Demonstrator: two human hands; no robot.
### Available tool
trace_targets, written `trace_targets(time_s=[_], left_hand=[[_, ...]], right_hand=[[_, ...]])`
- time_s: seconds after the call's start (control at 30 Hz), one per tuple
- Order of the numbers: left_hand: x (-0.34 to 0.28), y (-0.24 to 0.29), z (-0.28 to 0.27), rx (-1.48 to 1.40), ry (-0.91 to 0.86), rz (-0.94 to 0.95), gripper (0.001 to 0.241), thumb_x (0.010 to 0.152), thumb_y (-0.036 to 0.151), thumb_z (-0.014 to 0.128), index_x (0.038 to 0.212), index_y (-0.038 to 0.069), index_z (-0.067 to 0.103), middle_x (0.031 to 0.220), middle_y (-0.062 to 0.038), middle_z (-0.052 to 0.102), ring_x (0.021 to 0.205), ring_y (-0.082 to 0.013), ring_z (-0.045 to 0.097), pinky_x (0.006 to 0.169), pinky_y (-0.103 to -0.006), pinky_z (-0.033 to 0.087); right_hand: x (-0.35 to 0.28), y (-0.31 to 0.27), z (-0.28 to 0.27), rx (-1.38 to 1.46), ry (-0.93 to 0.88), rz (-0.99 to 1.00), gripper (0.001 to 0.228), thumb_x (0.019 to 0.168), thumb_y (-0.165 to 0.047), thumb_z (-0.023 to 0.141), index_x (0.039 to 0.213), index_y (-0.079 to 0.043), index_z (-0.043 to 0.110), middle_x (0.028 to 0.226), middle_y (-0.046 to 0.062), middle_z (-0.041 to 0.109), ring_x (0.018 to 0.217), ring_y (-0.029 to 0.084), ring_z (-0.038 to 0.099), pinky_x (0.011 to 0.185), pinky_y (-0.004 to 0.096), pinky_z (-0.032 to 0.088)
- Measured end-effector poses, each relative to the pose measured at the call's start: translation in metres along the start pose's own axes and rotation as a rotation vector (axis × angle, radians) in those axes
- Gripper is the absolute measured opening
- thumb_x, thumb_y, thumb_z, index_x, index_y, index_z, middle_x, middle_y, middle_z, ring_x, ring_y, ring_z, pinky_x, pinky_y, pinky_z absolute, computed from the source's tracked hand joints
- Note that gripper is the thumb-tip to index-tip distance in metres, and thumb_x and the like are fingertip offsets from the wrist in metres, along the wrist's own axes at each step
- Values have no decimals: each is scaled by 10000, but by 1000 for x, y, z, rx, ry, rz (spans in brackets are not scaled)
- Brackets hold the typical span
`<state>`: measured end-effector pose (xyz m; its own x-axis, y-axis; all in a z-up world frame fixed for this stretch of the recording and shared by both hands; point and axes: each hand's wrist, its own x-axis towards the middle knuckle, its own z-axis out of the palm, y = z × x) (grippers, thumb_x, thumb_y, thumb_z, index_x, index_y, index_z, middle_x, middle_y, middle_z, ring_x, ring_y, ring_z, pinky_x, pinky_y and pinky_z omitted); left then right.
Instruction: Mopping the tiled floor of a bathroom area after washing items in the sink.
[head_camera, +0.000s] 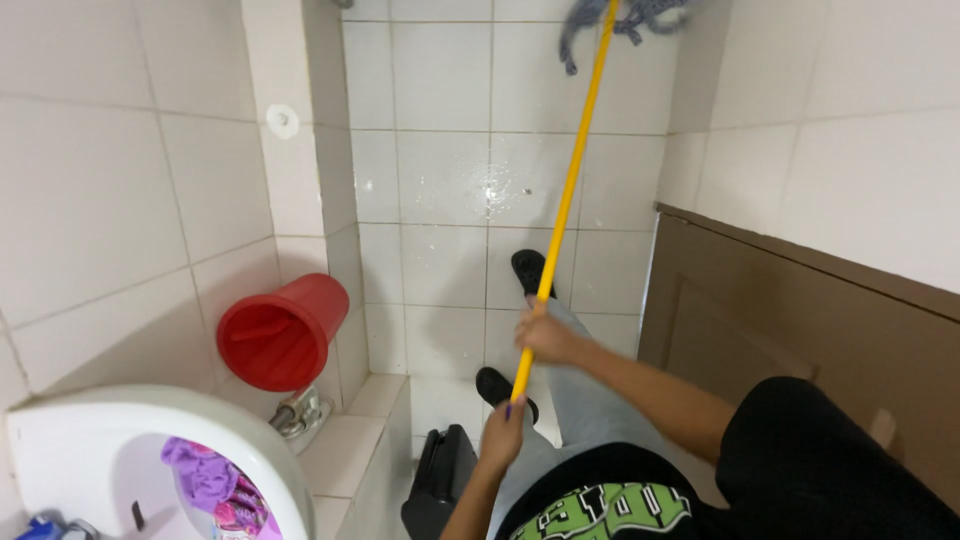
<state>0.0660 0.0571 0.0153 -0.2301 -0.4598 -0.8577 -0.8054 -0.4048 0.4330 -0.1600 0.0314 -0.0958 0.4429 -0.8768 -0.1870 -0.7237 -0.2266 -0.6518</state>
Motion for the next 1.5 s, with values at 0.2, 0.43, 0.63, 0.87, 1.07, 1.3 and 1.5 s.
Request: trace_targets(time_s=[0.2, 0.43, 0.63, 0.87, 1.07, 1.3, 1.5], left_hand=[[216, 115, 17, 7, 82, 216, 689, 974, 610, 446, 836, -14, 703, 823, -296, 701, 847, -496, 685, 738, -577, 512], [163, 2, 10, 31, 188, 314, 729, 1029, 632, 396, 822, 12, 721, 845, -266, 708, 886, -470, 674, 785, -573, 498], [-62, -240, 18, -113, 180, 143, 601, 1008, 566, 476, 841, 14, 646, 719, -197, 637, 689, -367, 617, 615, -491, 449], [-182, -288, -2, -177, 172, -86, 642, 973, 580, 520, 715, 1, 616, 628, -167, 615, 599, -316, 602, 590, -471, 438], [-9, -212, -40, -193, 345, 40, 678, 962, 612, 536, 713, -10, 637, 640, -220, 633, 609, -384, 643, 584, -519, 459], [48, -192, -103, -351, 327, 128, 683, 981, 610, 523, 669, 14, 642, 573, -114, 587, 549, -251, 577, 569, -427, 448], [-142, -369, -15, -367, 208, -84, 645, 1032, 552, 472, 735, -11, 573, 604, -80, 508, 568, -178, 468, 532, -394, 370]], right_hand=[[66, 223, -43, -345, 25, 182, 215, 688, -211, 734, 893, -217, 797, 881, 36, 689, 1057, 302, 608, 1199, 661, 204], [71, 135, 29, -322, -60, 208, 152, 770, -232, 740, 904, -197, 803, 899, 58, 717, 1071, 303, 619, 1196, 661, 197], [-2, -117, 205, -102, 2, -54, 168, 618, -177, 742, 781, -205, 775, 803, 0, 685, 933, 268, 633, 1047, 687, 285], [-14, -272, 167, -15, -174, -145, 64, 640, -183, 765, 698, -168, 744, 733, 16, 635, 920, 254, 613, 1103, 627, 311], [88, -95, 164, -143, -73, -148, 144, 671, -179, 727, 806, -179, 780, 793, 58, 684, 920, 291, 620, 928, 557, 396], [195, -100, 96, -392, -276, -127, 101, 750, -232, 713, 805, -183, 781, 821, 45, 709, 983, 282, 637, 1067, 549, 374], [63, -254, 268, -54, -211, -283, 122, 712, -257, 773, 831, -236, 787, 890, 19, 722, 1053, 272, 644, 1170, 673, 250]])
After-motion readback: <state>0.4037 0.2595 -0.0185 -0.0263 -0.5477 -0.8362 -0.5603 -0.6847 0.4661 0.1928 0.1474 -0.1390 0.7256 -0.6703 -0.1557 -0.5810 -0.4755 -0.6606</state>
